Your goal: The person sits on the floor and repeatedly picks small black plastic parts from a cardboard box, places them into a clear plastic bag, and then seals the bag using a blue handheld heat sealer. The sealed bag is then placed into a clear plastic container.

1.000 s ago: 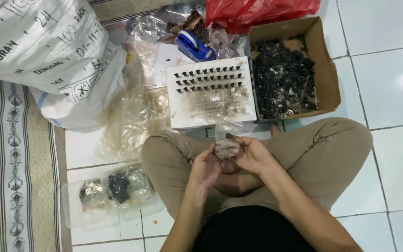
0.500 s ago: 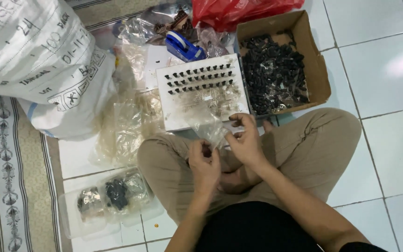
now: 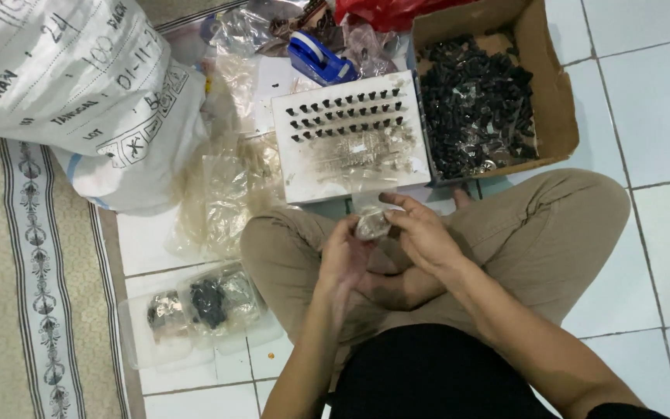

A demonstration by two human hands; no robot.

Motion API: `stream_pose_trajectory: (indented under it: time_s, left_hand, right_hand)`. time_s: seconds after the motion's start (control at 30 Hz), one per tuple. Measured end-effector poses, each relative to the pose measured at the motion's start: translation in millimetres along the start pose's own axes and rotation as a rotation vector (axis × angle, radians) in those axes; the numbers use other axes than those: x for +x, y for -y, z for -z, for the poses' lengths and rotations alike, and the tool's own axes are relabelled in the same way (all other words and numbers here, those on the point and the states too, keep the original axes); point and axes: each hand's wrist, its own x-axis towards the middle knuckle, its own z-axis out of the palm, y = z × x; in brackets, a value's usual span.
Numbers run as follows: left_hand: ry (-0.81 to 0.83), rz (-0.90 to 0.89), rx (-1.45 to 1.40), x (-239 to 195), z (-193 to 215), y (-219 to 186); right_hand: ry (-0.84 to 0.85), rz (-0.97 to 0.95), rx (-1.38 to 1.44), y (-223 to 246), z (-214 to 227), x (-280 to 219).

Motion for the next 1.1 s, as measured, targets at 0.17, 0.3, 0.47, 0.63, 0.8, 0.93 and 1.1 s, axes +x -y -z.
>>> stream_pose_trajectory:
  time_s: [0.17, 0.3, 0.47, 0.63, 0.8, 0.93, 1.1]
  left_hand:
    - [0.004, -0.068, 0.044, -8, -19, 3]
    - [-0.189, -0.288, 0.826, -26, -31, -1]
    - [-0.341, -0.510, 1.027, -64, -71, -21]
    - [-0.358, -0.718, 1.101, -51, -57, -9]
    - [-0.041, -1.111, 1.411, -24, -25, -2]
    - [-0.009, -1.177, 1.437, -26, -24, -14]
    - [-0.179, -1.175, 1.277, -23, -15, -26]
  right_hand:
    - [0.013, -0.166, 0.167, -7, 22, 29]
    - [0.184, 0.116, -0.091, -11, 18, 27]
    - [0.066, 0.407, -0.492, 9, -2, 17]
    - [-0.112, 0.718, -0.871, 13, -2, 16]
    - [-0.158, 0.792, -0.959, 10, 8, 22]
    - [-0.080, 0.733, -0.985, 16, 19, 32]
    - [0.095, 0.453, -0.823, 40, 27, 40]
